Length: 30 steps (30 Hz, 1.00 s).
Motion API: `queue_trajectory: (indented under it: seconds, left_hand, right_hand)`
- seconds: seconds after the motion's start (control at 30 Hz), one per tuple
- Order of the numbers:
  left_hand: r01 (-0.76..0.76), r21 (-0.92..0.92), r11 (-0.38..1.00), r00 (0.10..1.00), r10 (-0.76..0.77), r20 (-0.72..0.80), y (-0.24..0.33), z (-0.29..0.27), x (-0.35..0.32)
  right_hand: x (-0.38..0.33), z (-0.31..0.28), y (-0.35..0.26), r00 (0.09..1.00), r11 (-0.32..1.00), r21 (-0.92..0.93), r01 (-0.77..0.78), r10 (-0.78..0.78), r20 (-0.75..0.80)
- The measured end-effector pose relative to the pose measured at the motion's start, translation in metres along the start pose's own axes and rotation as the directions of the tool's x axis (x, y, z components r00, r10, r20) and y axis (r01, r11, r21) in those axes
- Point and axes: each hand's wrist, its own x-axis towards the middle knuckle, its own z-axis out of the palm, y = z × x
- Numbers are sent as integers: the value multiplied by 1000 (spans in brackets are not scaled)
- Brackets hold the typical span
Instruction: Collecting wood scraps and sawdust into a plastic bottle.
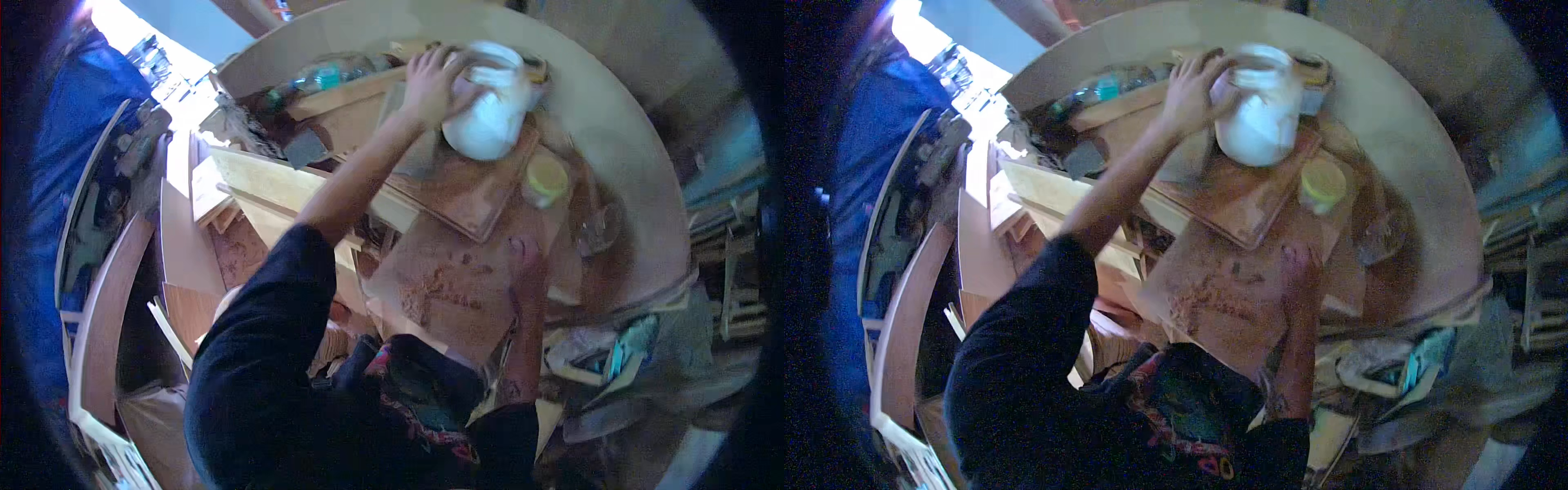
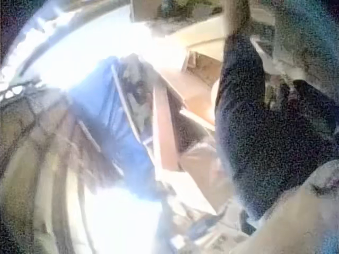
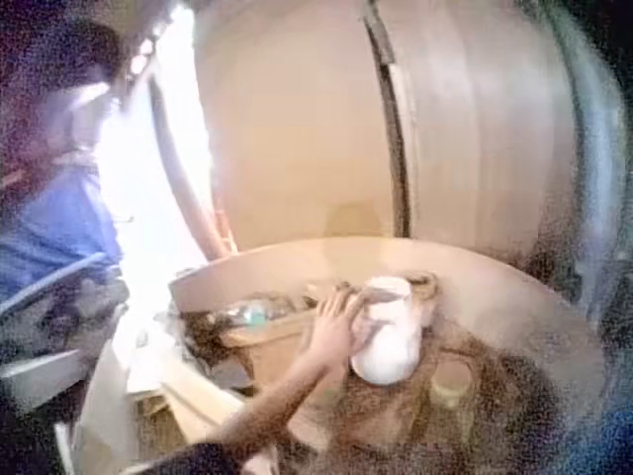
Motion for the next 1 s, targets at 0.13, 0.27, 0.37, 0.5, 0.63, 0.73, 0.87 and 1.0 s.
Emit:
queue_trajectory:
  seconds: [0.13, 0.27, 0.37, 0.5, 0.63, 0.73, 0.87, 1.0]
  left_hand:
    - [525, 271, 807, 704, -590, 394, -41, -24, -116]
    - [627, 187, 757, 552, -600, 578, -56, -7, -135]
    - [715, 213, 666, 453, -673, 585, -20, -5, -105]
    - [618, 398, 678, 487, -728, 483, -23, -19, -97]
    - [595, 216, 774, 566, -594, 572, -17, -61, -115]
    - [520, 306, 797, 570, -591, 571, -11, -73, -149]
    - [481, 355, 802, 596, -596, 538, -1, -71, -155]
    - [491, 312, 814, 608, -576, 547, -3, -70, -153]
  right_hand:
    - [-5, -4, -17, 989, 988, 28, 149, -149, -2]
    - [-5, 1, -17, 982, 978, -113, 173, -163, 94]
    - [-6, -1, -32, 989, 963, -269, 25, 16, 148]
    - [-5, 10, -22, 995, 973, -225, 45, -24, 96]
    - [-7, 14, 1, 994, 970, -218, 108, -110, 0]
    - [-7, 18, -9, 989, 967, -207, 149, -142, 48]
    - [-13, 17, -7, 995, 982, -160, 99, -98, 18]
    - [-17, 11, -19, 998, 993, -97, 66, -64, 18]
